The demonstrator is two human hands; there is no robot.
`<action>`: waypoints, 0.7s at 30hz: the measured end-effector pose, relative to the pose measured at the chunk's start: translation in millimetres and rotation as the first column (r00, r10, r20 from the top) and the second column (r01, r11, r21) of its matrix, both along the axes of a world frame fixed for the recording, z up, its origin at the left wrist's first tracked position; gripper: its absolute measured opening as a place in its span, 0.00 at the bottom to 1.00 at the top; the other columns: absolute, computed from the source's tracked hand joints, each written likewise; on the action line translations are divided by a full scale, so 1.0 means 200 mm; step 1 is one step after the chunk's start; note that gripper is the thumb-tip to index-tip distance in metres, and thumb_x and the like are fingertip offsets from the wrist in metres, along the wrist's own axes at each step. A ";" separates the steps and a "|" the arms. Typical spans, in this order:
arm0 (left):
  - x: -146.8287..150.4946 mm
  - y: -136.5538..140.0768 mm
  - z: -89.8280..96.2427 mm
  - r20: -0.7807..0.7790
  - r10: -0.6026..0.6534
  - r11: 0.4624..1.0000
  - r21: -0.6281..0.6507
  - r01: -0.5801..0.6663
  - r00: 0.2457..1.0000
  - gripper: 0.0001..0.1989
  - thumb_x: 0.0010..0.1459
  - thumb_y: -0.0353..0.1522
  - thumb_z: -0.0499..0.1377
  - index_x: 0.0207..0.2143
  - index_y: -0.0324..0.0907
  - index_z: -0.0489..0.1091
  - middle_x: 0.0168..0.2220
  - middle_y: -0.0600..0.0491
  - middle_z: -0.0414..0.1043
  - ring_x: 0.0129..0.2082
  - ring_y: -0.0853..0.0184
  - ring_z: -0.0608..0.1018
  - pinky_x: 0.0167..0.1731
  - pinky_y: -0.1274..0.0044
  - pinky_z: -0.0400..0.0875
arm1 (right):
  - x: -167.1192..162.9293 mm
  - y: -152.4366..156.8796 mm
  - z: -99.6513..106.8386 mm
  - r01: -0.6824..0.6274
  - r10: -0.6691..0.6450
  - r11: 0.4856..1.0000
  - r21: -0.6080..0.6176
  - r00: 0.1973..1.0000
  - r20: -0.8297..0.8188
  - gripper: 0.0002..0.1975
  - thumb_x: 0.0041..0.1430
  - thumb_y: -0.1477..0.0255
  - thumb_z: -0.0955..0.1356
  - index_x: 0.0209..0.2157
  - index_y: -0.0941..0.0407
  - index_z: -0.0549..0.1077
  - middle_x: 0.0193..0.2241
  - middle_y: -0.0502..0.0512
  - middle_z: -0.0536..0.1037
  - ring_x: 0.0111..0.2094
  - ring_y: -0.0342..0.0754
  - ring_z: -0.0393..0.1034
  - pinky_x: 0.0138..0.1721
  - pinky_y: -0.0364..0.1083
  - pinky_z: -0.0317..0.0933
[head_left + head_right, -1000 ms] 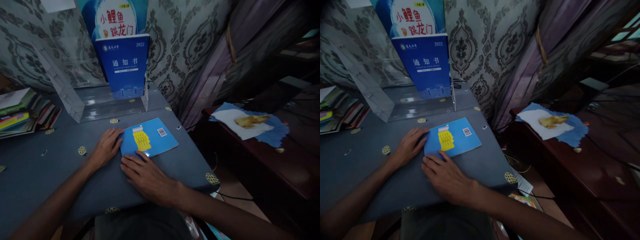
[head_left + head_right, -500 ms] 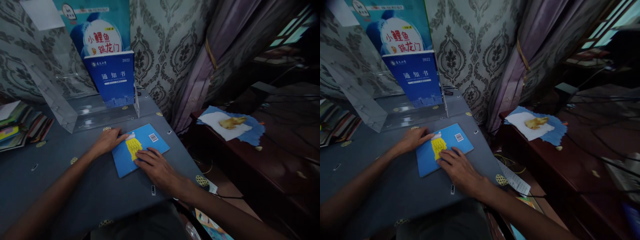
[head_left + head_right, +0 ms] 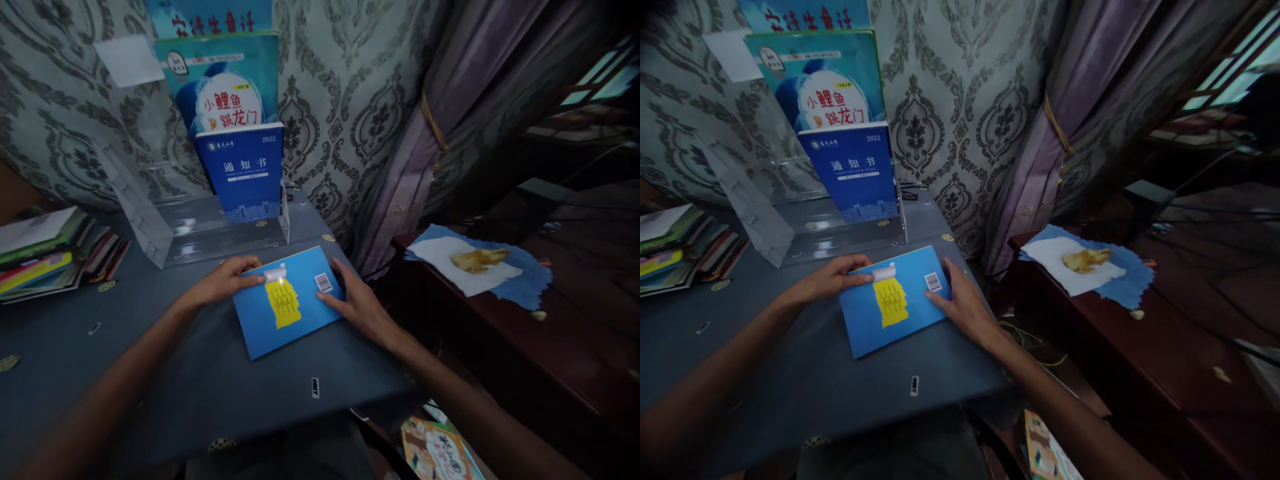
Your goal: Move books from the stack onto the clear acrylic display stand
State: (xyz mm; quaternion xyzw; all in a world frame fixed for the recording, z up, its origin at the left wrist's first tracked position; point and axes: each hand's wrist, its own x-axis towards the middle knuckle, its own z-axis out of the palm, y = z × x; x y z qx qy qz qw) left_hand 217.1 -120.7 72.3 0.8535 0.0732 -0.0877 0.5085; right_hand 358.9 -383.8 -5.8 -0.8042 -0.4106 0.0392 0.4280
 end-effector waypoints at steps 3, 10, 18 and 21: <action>0.01 -0.02 0.07 0.079 -0.050 0.998 0.036 0.047 0.996 0.18 0.58 0.47 0.58 0.39 0.41 0.68 0.38 0.50 0.76 0.34 0.65 0.78 0.31 0.76 0.71 | 0.03 -0.01 0.04 -0.073 0.118 0.987 0.140 0.929 -0.352 0.32 0.57 0.56 0.71 0.59 0.56 0.67 0.53 0.65 0.77 0.52 0.62 0.74 0.50 0.61 0.71; -0.02 -0.05 0.28 0.417 -0.224 0.848 0.529 -0.035 0.881 0.11 0.66 0.40 0.55 0.41 0.43 0.72 0.38 0.54 0.76 0.34 0.67 0.77 0.32 0.78 0.67 | -0.13 -0.09 0.30 0.032 -0.017 0.908 0.418 0.999 -0.040 0.11 0.59 0.66 0.73 0.44 0.51 0.76 0.37 0.53 0.81 0.36 0.51 0.76 0.35 0.49 0.72; -0.25 0.04 -0.07 0.325 -0.438 0.418 0.899 -0.129 0.838 0.10 0.69 0.29 0.50 0.43 0.43 0.72 0.45 0.48 0.78 0.49 0.60 0.77 0.50 0.65 0.68 | -0.37 -0.03 0.16 -0.500 0.429 0.863 -0.076 0.645 0.633 0.13 0.68 0.74 0.65 0.52 0.53 0.74 0.44 0.59 0.79 0.46 0.51 0.72 0.43 0.51 0.67; -0.33 0.09 -0.19 0.292 -0.369 0.531 0.846 -0.058 0.883 0.13 0.69 0.28 0.49 0.48 0.45 0.71 0.51 0.49 0.76 0.50 0.62 0.77 0.51 0.66 0.70 | -0.40 -0.01 0.10 -0.574 0.583 0.797 -0.189 0.647 0.491 0.13 0.68 0.63 0.66 0.49 0.54 0.75 0.48 0.60 0.78 0.50 0.54 0.71 0.49 0.54 0.67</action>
